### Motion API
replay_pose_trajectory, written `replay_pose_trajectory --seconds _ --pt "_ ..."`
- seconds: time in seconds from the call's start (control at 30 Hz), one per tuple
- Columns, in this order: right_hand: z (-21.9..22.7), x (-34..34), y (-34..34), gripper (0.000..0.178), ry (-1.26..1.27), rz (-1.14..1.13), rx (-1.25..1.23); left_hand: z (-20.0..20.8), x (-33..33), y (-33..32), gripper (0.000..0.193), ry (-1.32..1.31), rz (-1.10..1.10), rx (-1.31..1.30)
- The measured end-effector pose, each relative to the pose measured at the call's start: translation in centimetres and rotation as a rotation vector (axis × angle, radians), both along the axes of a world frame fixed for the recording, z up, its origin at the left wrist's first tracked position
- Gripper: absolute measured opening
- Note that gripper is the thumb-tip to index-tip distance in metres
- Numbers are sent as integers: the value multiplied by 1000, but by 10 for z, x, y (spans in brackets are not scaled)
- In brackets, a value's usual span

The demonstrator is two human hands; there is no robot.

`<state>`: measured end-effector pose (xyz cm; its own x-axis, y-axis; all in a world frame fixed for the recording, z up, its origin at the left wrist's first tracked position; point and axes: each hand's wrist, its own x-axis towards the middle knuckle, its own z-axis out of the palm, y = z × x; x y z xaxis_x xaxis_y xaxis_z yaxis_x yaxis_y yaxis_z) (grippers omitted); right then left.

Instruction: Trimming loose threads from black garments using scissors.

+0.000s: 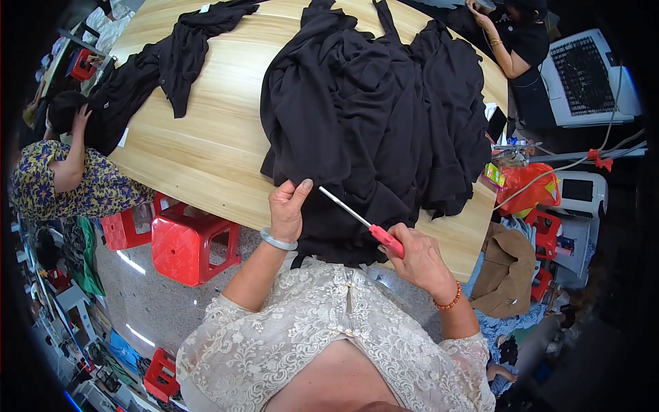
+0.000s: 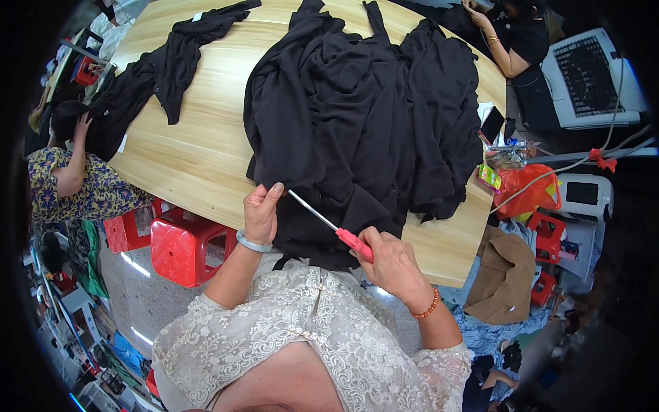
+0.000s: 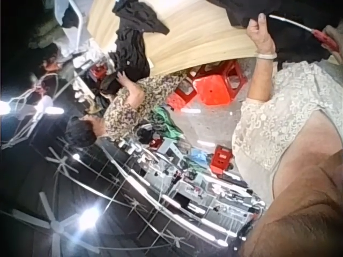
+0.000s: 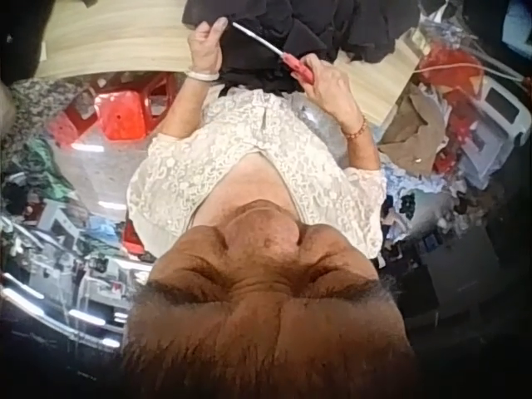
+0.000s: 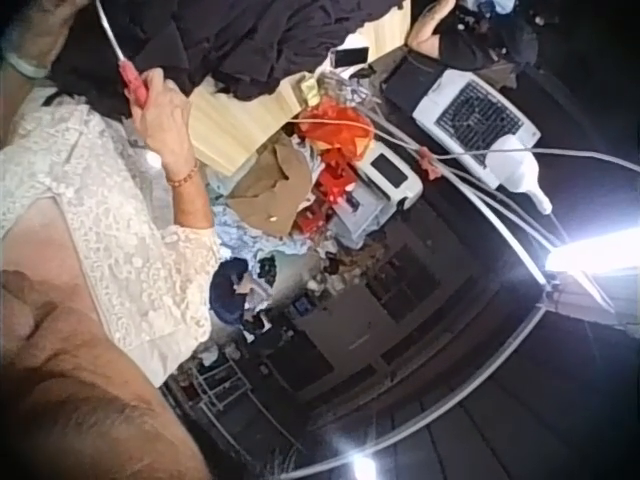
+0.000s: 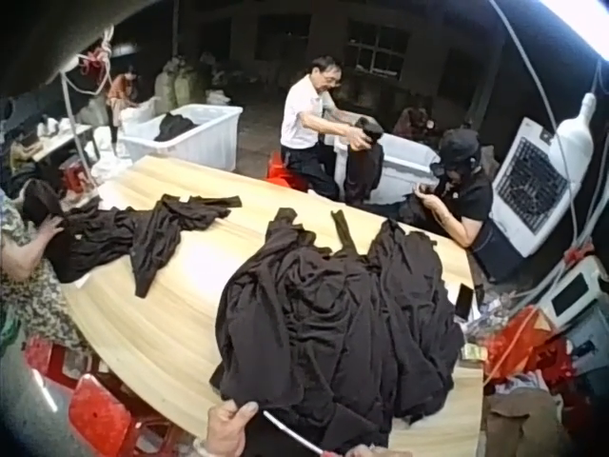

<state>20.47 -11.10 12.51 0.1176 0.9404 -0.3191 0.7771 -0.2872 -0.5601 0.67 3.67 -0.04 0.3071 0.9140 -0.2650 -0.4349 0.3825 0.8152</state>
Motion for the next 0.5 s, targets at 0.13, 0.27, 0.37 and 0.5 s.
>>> replay_pose_trajectory --seconds 0.13,0.27,0.37,0.5 --pt "-4 2 -2 24 4 14 -31 0 3 3 8 -94 71 -64" --pt "-17 7 -7 25 4 -64 83 -25 11 -4 24 -90 42 -174" --pt "-22 10 -9 25 7 -95 79 -31 28 -27 35 89 -32 -47" --pt "-29 16 -14 25 3 -112 55 -52 39 -43 38 508 14 321"
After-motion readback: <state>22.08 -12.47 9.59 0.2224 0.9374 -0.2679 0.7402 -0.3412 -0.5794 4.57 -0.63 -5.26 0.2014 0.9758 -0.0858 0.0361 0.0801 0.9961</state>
